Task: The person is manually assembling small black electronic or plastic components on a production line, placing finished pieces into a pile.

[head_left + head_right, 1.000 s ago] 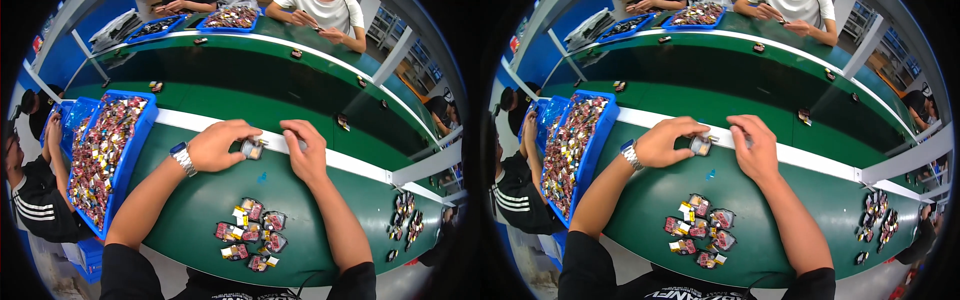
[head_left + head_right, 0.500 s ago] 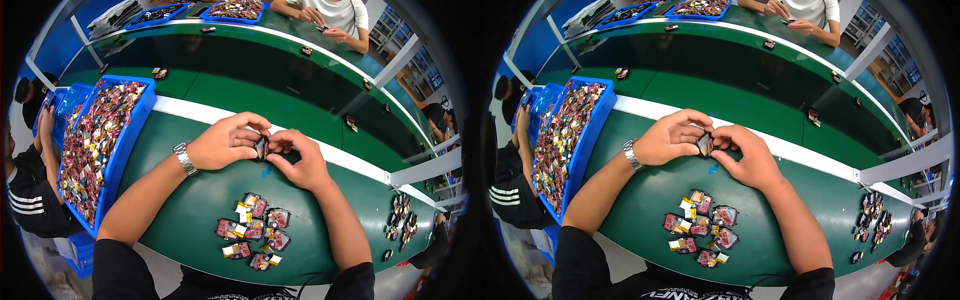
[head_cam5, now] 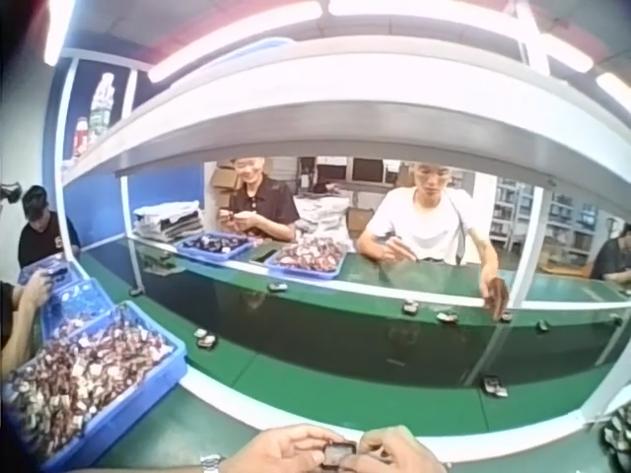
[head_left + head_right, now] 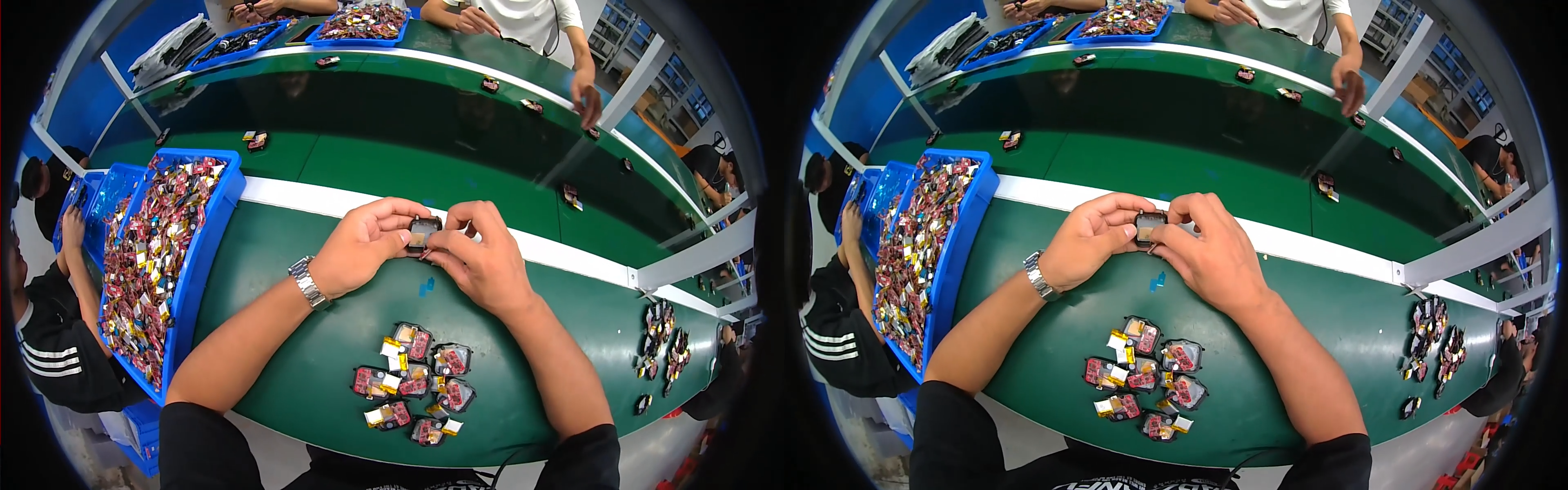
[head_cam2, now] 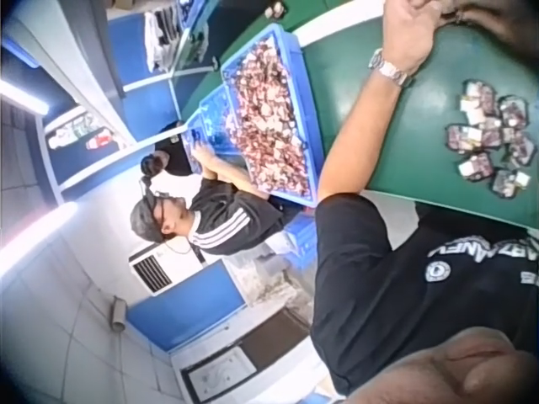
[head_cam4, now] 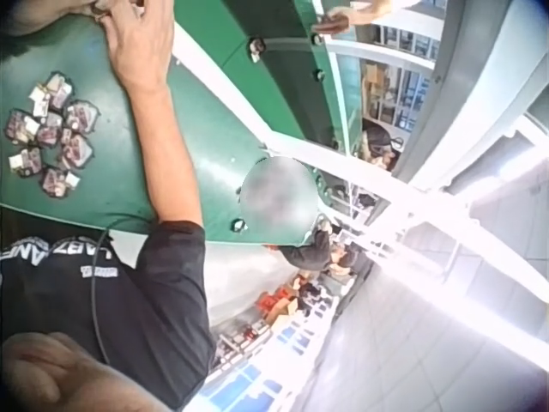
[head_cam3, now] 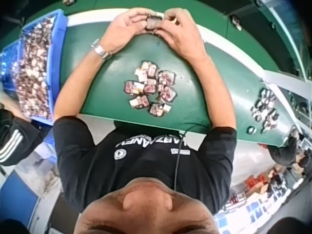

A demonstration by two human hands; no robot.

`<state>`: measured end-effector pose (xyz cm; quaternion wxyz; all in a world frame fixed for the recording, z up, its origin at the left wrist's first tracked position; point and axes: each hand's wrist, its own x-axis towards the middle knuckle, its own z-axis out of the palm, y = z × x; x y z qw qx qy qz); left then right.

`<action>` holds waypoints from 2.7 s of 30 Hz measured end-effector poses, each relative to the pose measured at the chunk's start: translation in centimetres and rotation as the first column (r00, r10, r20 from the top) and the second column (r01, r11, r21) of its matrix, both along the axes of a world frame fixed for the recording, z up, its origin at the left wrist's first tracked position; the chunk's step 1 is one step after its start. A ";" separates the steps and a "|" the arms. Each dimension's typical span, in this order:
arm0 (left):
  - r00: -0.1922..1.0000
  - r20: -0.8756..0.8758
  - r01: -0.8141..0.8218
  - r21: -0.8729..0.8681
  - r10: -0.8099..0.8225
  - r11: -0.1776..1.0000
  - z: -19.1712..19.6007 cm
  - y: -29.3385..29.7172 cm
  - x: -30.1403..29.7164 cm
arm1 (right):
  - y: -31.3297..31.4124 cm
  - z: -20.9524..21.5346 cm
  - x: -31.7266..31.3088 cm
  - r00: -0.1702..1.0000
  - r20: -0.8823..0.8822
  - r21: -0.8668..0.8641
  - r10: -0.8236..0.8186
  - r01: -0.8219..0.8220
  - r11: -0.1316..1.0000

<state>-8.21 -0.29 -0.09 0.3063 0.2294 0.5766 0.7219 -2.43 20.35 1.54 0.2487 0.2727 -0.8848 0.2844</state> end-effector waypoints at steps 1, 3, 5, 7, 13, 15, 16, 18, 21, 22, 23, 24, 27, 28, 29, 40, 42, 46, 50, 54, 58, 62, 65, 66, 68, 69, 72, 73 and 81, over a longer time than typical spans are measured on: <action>0.999 0.006 -0.038 0.034 0.038 0.999 -0.1 0.0 0.0 | 0.0 0.0 0.0 1.000 0.011 0.023 -0.029 0.028 0.999; 0.997 0.012 -0.074 0.069 0.074 0.995 -0.1 0.1 0.2 | 0.4 -0.6 -0.3 0.999 0.042 0.032 -0.021 0.020 0.999; 0.993 0.034 -0.117 0.065 0.115 0.991 0.1 0.3 0.3 | 0.6 -1.0 -0.5 0.997 0.073 0.040 -0.017 0.014 0.999; 0.994 0.016 -0.107 0.023 0.107 0.994 0.0 0.0 0.1 | 0.6 -1.2 -0.6 0.997 0.079 -0.100 0.004 0.004 0.995; 0.993 -0.109 -0.042 0.004 0.042 0.999 -0.2 0.1 0.4 | 0.3 -0.9 -0.4 0.995 0.093 -0.164 -0.022 0.037 0.986; 0.985 -0.170 -0.036 -0.022 0.032 0.999 -0.1 0.3 0.6 | 0.5 -1.0 -0.4 0.996 0.090 -0.174 -0.026 0.041 0.984; 0.984 -0.176 -0.037 -0.009 0.035 0.999 -0.2 0.3 0.6 | 0.5 -1.0 -0.4 0.996 0.088 -0.183 -0.027 0.043 0.982; 0.983 -0.182 -0.037 0.005 0.038 0.999 -0.3 0.3 0.6 | 0.4 -1.1 -0.4 0.996 0.084 -0.185 -0.029 0.044 0.982; 0.987 -0.158 -0.044 -0.034 0.038 0.998 -0.4 0.2 0.5 | 0.1 -1.1 -0.3 0.995 0.090 -0.187 -0.032 0.048 0.981; 0.990 -0.130 -0.053 -0.027 0.049 0.998 -0.3 0.3 0.5 | 0.0 -1.0 -0.3 0.995 0.097 -0.185 -0.032 0.050 0.981; 0.993 -0.101 -0.063 -0.020 0.061 0.998 -0.3 0.3 0.6 | 0.1 -1.0 -0.4 0.995 0.098 -0.186 -0.032 0.050 0.981; 0.993 -0.100 -0.063 -0.020 0.061 0.998 -0.2 0.4 0.6 | 0.1 -1.0 -0.4 0.997 0.076 -0.167 -0.030 0.042 0.985; 0.985 -0.165 -0.058 -0.038 0.051 0.998 -0.2 0.5 0.6 | 0.1 -0.9 -0.3 0.999 0.042 -0.135 -0.029 0.035 0.990; 0.983 -0.176 -0.053 -0.046 0.044 0.998 -0.4 0.4 0.5 | 0.1 -0.8 -0.3 0.999 0.030 -0.122 -0.032 0.035 0.992; 0.982 -0.187 -0.047 -0.055 0.036 0.997 -0.5 0.3 0.5 | 0.1 -0.9 -0.3 0.999 0.028 -0.122 -0.030 0.033 0.992; 0.999 -0.043 -0.021 -0.034 0.020 0.999 -0.7 0.0 -0.1 | -0.1 -0.6 -0.3 0.998 0.060 -0.110 0.010 -0.003 0.994; 0.999 -0.041 -0.031 -0.031 0.030 0.999 -0.6 0.1 0.0 | -0.6 -0.7 -0.2 0.998 0.066 -0.118 0.010 -0.002 0.993; 1.000 -0.016 -0.016 -0.021 0.016 1.000 -0.3 0.1 0.0 | -0.5 -0.6 -0.2 0.997 0.079 -0.090 0.007 0.001 0.996; 1.000 -0.023 0.018 0.002 -0.018 1.000 -0.5 -0.1 -0.2 | -0.6 -0.6 -0.1 0.996 0.091 -0.098 0.015 -0.006 0.995; 0.999 -0.007 0.040 0.001 -0.040 0.999 -0.2 0.2 -0.2 | -0.3 -0.7 0.0 0.995 0.100 -0.153 0.016 -0.001 0.988; 1.000 0.010 -0.012 -0.028 0.012 1.000 -0.5 0.0 -0.1 | -0.8 -0.9 -0.6 0.989 0.121 -0.208 0.083 -0.056 0.977; 0.999 -0.027 0.039 0.011 -0.039 0.999 -0.7 0.3 -0.3 | -0.4 -0.9 0.1 0.986 0.166 -0.219 0.009 0.028 0.975; 0.998 -0.034 0.048 0.051 -0.047 0.998 -0.3 0.3 0.1 | -0.8 -0.8 0.0 0.989 0.145 -0.163 -0.013 0.037 0.986; 1.000 -0.026 0.015 0.034 -0.014 0.999 0.2 -0.3 0.1 | -1.3 -1.0 -0.4 0.996 0.094 -0.168 0.008 0.008 0.986; 1.000 -0.016 -0.011 0.020 0.012 1.000 0.2 0.2 0.1 | -0.9 -1.2 -0.1 0.996 0.094 -0.187 0.001 0.017 0.982; 1.000 -0.020 0.010 0.016 -0.009 1.000 0.2 0.3 0.2 | -0.8 -1.1 0.0 0.997 0.059 -0.164 -0.040 0.049 0.985; 0.999 0.014 0.036 0.020 -0.036 0.999 0.1 0.2 0.3 | -1.0 -1.0 0.1 0.995 0.013 -0.146 -0.096 0.097 0.985; 0.999 0.036 0.028 0.050 -0.030 0.998 -0.1 0.1 0.3 | -1.2 -1.1 0.0 0.997 -0.003 -0.166 -0.080 0.078 0.983; 0.992 0.114 0.042 0.168 -0.062 0.985 -0.2 0.2 0.3 | -1.3 -0.9 0.2 0.999 0.008 -0.224 -0.031 0.032 0.974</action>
